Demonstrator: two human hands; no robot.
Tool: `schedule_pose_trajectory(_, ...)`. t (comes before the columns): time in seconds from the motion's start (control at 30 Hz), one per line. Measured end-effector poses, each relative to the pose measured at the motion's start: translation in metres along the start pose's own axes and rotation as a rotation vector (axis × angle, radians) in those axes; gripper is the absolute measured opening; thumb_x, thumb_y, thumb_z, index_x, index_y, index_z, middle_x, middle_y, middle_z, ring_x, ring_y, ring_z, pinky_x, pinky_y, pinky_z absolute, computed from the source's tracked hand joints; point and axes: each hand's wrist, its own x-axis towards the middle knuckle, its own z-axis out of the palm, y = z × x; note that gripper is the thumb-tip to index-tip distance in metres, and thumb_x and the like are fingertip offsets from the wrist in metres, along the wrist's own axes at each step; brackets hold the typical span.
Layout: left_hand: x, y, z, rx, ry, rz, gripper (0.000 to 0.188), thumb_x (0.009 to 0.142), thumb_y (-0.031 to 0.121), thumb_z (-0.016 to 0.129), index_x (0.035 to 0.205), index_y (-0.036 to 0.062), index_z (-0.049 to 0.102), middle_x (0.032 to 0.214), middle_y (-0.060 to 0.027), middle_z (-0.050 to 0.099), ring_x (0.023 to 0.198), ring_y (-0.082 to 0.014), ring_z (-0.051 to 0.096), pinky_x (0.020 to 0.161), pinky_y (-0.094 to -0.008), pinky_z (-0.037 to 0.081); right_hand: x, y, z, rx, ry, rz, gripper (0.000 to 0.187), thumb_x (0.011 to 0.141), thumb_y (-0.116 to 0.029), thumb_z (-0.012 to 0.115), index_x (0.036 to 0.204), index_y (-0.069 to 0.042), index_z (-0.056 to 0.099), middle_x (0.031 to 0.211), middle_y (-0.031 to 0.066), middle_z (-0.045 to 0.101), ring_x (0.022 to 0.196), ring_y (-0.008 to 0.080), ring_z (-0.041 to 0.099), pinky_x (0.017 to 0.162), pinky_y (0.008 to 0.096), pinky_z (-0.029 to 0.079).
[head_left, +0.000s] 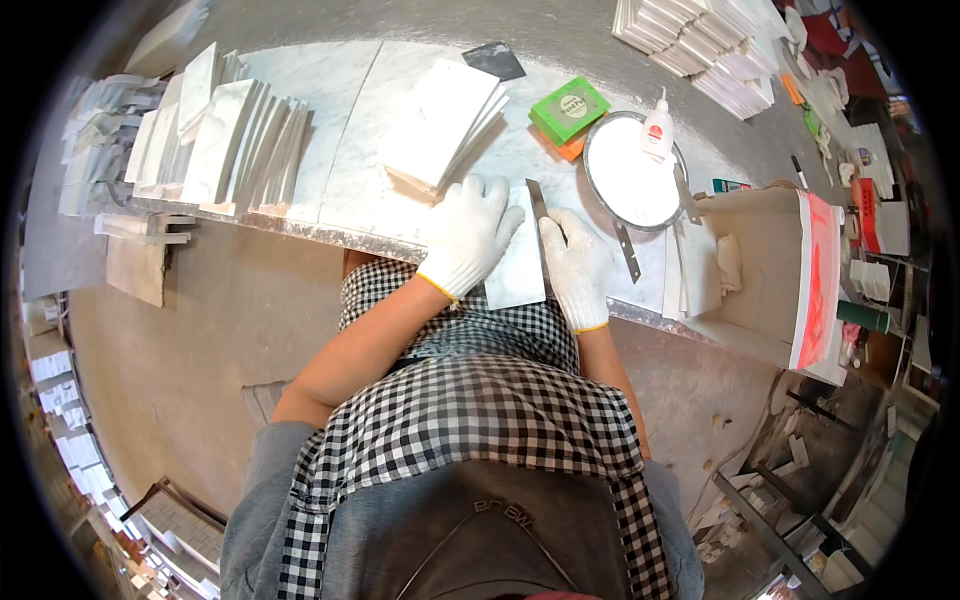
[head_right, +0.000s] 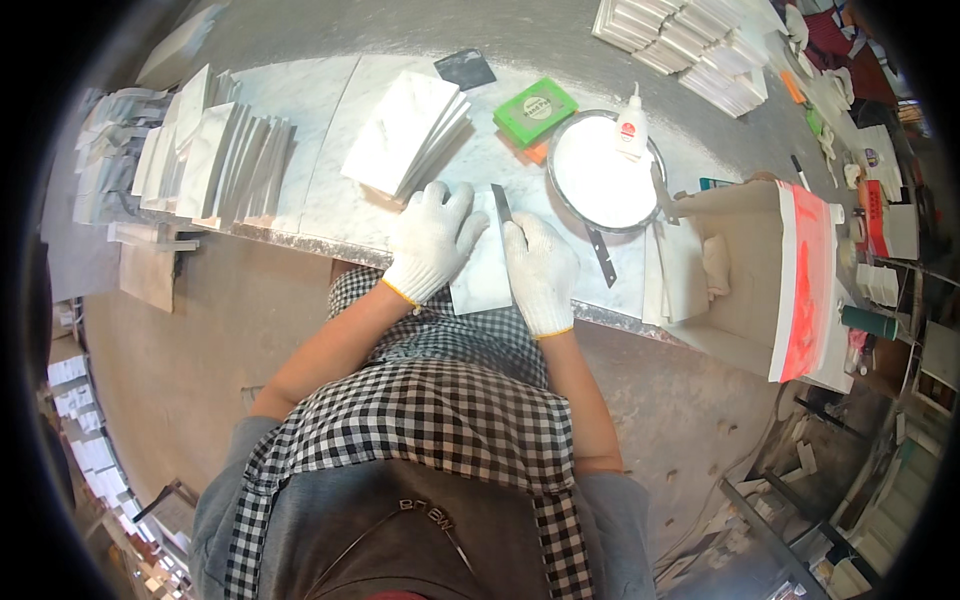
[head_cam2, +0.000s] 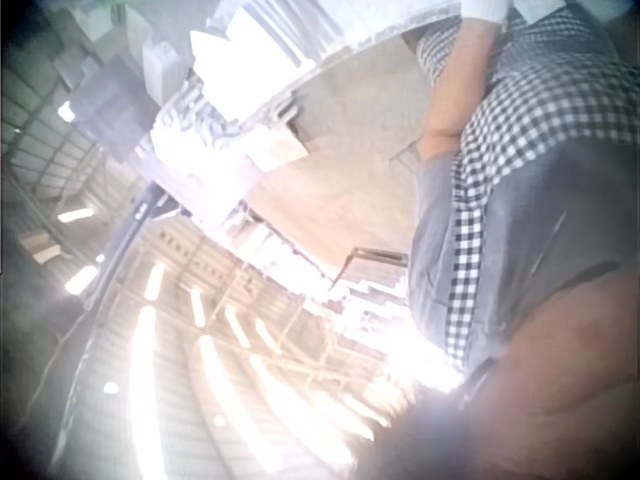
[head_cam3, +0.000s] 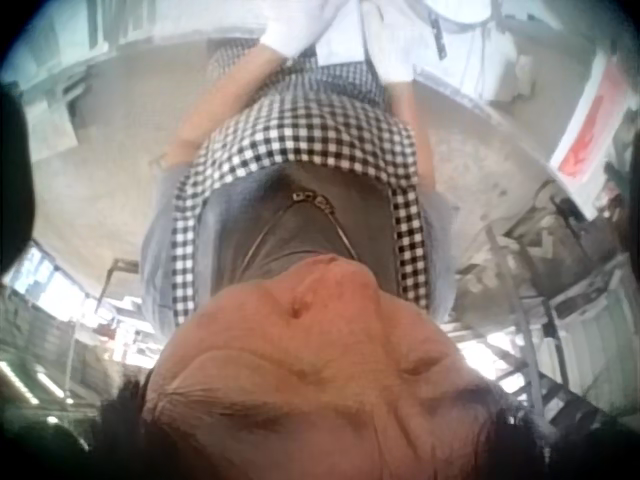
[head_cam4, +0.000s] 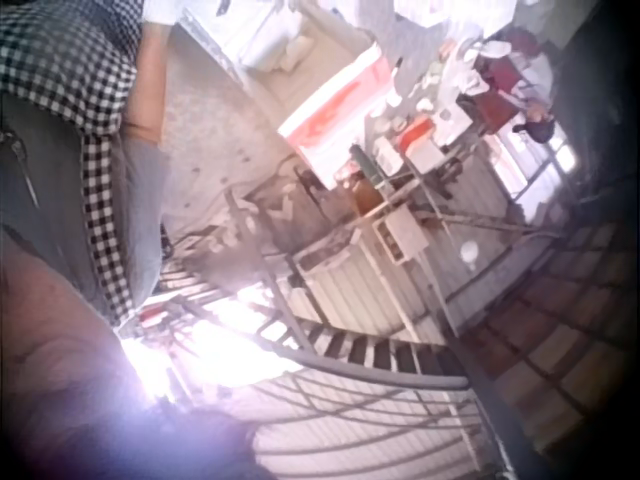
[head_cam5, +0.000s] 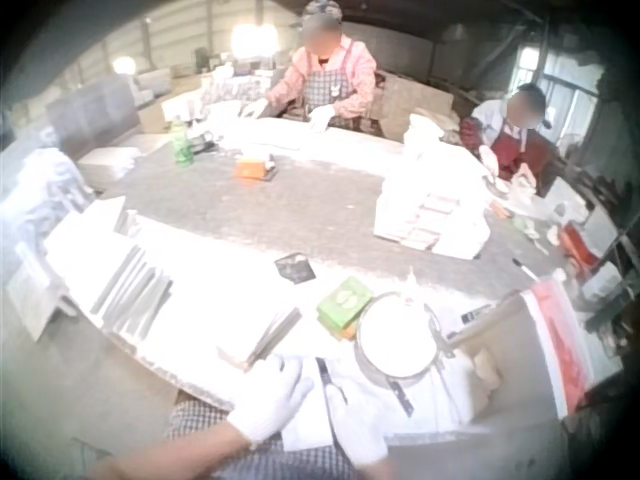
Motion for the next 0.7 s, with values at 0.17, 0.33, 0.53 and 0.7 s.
schedule_pose_trajectory(0.17,0.001,-0.001,0.002,0.022,0.004,-0.006,0.04,0.092,0.041,0.067,0.117,0.0097,0.063,0.103,-0.0146,0.062,0.091,-0.0335,0.065,0.071,-0.0461,0.055,0.006,-0.008,0.005,-0.021,-0.002,0.005,0.023,0.094,-0.023,0.063,0.106,-0.006,0.074,0.102,0.0184,0.073,0.094,0.036,0.07,0.084,0.0418,0.053)
schedule_pose_trajectory(0.33,0.001,-0.003,0.002,0.021,0.016,0.006,0.039,0.092,0.042,0.066,0.113,0.0092,0.063,0.102,-0.0128,0.062,0.089,-0.0312,0.065,0.068,-0.0451,0.055,0.004,0.003,0.013,0.027,0.061,0.024,0.022,0.094,-0.023,0.064,0.105,-0.007,0.073,0.101,0.0181,0.073,0.093,0.0364,0.07,0.083,0.0417,0.053)
schedule_pose_trajectory(0.53,0.002,-0.004,0.003,0.022,0.067,0.033,0.035,0.093,0.042,0.064,0.104,0.0087,0.063,0.097,-0.0101,0.062,0.088,-0.0281,0.064,0.065,-0.0426,0.056,0.004,-0.004,0.011,0.038,0.0,0.028,0.02,0.094,-0.021,0.064,0.104,-0.006,0.072,0.098,0.02,0.071,0.09,0.0373,0.069,0.081,0.0426,0.052)
schedule_pose_trajectory(0.7,0.002,-0.005,0.004,0.007,0.07,0.043,0.034,0.093,0.041,0.064,0.102,0.0081,0.062,0.096,-0.0103,0.062,0.087,-0.0287,0.064,0.066,-0.0424,0.055,0.003,-0.004,0.008,0.073,-0.035,0.063,0.021,0.094,-0.021,0.064,0.104,-0.004,0.072,0.096,0.0208,0.07,0.089,0.0378,0.068,0.08,0.0429,0.052)
